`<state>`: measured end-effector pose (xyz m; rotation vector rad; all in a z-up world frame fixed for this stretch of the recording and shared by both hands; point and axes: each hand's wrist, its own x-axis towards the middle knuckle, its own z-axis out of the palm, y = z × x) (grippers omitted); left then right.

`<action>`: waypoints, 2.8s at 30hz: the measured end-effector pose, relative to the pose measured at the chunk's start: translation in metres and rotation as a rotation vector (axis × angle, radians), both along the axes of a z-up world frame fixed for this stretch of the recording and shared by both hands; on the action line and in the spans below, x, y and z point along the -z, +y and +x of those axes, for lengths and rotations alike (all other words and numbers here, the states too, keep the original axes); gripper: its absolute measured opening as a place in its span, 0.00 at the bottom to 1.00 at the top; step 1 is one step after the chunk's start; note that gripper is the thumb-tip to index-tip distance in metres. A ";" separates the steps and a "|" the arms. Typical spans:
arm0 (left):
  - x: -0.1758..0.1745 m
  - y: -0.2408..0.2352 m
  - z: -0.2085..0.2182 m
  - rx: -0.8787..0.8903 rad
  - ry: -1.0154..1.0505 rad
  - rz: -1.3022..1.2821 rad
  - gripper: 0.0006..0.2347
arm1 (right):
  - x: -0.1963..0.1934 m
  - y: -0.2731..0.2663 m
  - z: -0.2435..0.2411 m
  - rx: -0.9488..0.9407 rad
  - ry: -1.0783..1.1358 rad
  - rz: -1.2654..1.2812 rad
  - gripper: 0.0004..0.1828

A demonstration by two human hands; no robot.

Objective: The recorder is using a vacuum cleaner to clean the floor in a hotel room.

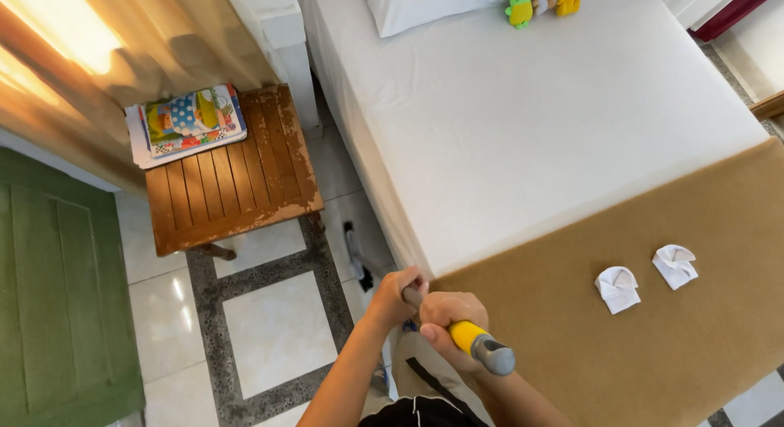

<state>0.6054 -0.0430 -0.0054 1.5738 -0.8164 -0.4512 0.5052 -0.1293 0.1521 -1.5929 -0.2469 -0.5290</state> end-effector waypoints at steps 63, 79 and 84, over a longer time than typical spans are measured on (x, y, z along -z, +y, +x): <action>0.067 -0.163 0.337 -0.206 -0.234 0.105 0.04 | 0.083 -0.139 0.297 0.345 -0.149 0.170 0.12; 0.010 -0.115 0.143 0.061 0.013 0.302 0.06 | 0.008 -0.118 0.134 0.215 0.112 0.177 0.13; -0.018 -0.097 0.100 -0.201 -0.147 0.122 0.09 | -0.025 -0.126 0.099 -0.151 0.002 0.167 0.17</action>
